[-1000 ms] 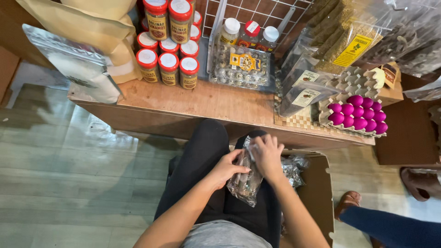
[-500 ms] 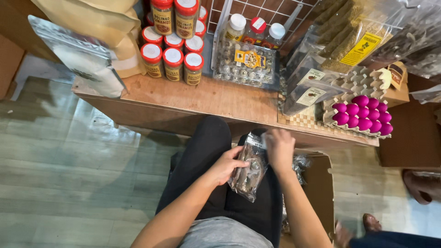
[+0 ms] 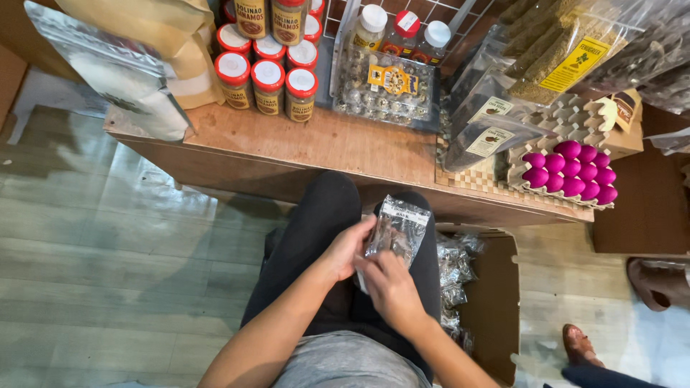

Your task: The person places small items into plastic bags and seals them while sitting on the floor of a store.

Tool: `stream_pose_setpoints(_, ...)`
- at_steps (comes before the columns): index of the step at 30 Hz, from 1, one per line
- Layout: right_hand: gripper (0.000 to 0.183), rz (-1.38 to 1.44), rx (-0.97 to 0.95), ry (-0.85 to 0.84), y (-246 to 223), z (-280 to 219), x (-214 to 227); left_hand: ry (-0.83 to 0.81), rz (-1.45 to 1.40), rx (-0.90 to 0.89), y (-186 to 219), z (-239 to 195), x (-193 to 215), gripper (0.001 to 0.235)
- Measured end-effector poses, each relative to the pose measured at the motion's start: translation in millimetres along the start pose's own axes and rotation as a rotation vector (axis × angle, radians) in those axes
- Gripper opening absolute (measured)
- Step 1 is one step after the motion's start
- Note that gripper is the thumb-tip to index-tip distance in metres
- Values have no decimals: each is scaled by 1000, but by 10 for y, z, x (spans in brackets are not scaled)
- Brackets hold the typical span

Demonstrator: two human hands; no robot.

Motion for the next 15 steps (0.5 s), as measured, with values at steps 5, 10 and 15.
stream_pose_setpoints(5,11,-93,153,-56,-298,-285,197,-153,165,-183,98,-37,-170,41)
stream_pose_setpoints(10,17,-39,-36,29,331,-613,299,-140,184,-173,71,-9,-158,50)
stream_pose_setpoints(15,14,3,-225,112,969,-333,348,-143,128,-221,62,5,-212,59)
Point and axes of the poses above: each hand's wrist, its own z-axis towards the middle knuckle, its own x-axis out of the back of the hand, y = z × x, the point moved 10 cm from there along z, towards the middle knuckle, and after that the axes turned 3 degrees about z, right-handed, at the moved point
